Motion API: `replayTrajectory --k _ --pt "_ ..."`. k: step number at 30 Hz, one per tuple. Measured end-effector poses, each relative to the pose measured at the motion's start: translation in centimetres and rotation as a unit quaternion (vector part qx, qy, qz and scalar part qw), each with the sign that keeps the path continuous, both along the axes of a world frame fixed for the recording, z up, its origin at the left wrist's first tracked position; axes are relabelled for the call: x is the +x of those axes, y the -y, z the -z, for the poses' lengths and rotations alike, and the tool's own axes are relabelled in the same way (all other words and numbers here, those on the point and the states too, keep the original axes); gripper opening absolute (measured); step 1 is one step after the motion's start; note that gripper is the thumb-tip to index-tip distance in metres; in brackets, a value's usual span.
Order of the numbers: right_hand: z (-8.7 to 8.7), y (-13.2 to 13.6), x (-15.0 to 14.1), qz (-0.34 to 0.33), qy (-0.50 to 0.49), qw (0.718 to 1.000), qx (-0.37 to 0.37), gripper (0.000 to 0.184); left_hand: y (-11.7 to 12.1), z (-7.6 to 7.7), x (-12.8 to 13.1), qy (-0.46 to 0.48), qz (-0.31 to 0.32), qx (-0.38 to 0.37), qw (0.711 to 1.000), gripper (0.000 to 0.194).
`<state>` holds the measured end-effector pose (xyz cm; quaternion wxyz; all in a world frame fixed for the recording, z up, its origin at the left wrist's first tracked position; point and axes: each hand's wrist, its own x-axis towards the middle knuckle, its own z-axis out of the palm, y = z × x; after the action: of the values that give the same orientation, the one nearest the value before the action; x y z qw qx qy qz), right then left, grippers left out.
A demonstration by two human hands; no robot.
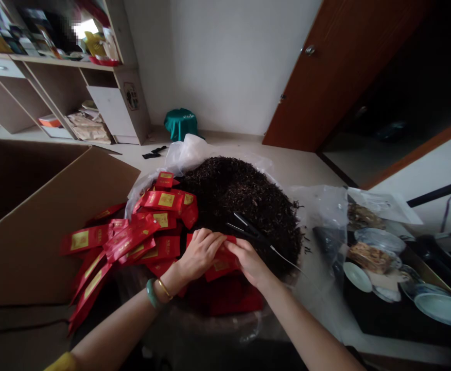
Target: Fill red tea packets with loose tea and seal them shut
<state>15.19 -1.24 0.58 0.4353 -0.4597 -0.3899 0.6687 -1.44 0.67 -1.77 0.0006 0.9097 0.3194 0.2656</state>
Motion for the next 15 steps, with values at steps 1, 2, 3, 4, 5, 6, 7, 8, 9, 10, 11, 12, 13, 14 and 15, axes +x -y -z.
replayTrajectory --k 1,2,3,4,5,6,7,8,9,10,11,12,13,14,15 --pt "-0.02 -0.01 0.04 -0.007 -0.019 1.0 -0.013 0.037 0.02 -0.03 -0.04 -0.003 -0.001 -0.002 1.0 0.046" --pt "-0.02 -0.02 0.08 -0.016 -0.036 0.999 -0.024 0.038 0.01 -0.05 -0.07 -0.005 -0.003 -0.005 1.0 0.046" --pt "-0.01 -0.03 0.09 -0.027 -0.05 0.998 -0.032 0.04 -0.03 -0.06 -0.08 -0.007 -0.006 -0.008 1.0 0.048" --pt "0.02 -0.03 0.1 -0.038 -0.063 0.997 -0.036 0.041 -0.09 -0.06 -0.09 -0.007 -0.008 -0.01 1.0 0.051" --pt "0.05 -0.03 0.09 -0.047 -0.074 0.995 -0.038 0.042 -0.18 -0.06 -0.08 -0.007 -0.008 -0.011 1.0 0.054" --pt "0.08 -0.05 0.09 -0.053 -0.081 0.995 -0.037 0.043 -0.28 -0.06 -0.07 -0.005 -0.008 -0.009 1.0 0.056" --pt "0.11 -0.06 0.09 -0.057 -0.084 0.994 -0.035 0.044 -0.38 -0.07 -0.06 -0.004 -0.007 -0.006 1.0 0.058" --pt "0.12 -0.09 0.12 -0.061 -0.085 0.994 -0.033 0.044 -0.45 -0.09 -0.05 -0.003 -0.005 -0.003 1.0 0.061" --pt "0.11 -0.12 0.16 -0.063 -0.083 0.994 -0.03 0.044 -0.5 -0.13 -0.05 -0.004 -0.005 0.001 1.0 0.063" --pt "0.1 -0.16 0.23 -0.065 -0.079 0.994 -0.028 0.044 -0.52 -0.19 -0.05 -0.007 -0.006 0.004 1.0 0.064" --pt "0.07 -0.19 0.32 -0.068 -0.074 0.995 -0.025 0.045 -0.5 -0.27 -0.05 -0.013 -0.011 0.007 1.0 0.064" --pt "0.05 -0.2 0.43 -0.072 -0.067 0.995 -0.022 0.046 -0.46 -0.36 -0.05 -0.022 -0.021 0.008 0.999 0.062" --pt "0.03 -0.21 0.53 -0.075 -0.058 0.995 -0.018 0.046 -0.39 -0.46 -0.05 -0.032 -0.034 0.008 0.999 0.059" --pt "0.03 -0.21 0.63 -0.077 -0.046 0.996 -0.012 0.046 -0.32 -0.56 -0.04 -0.041 -0.046 0.006 0.998 0.057" --pt "0.05 -0.19 0.71 -0.071 -0.03 0.997 0.005 0.046 -0.26 -0.66 -0.03 -0.048 -0.057 0.002 0.997 0.055"
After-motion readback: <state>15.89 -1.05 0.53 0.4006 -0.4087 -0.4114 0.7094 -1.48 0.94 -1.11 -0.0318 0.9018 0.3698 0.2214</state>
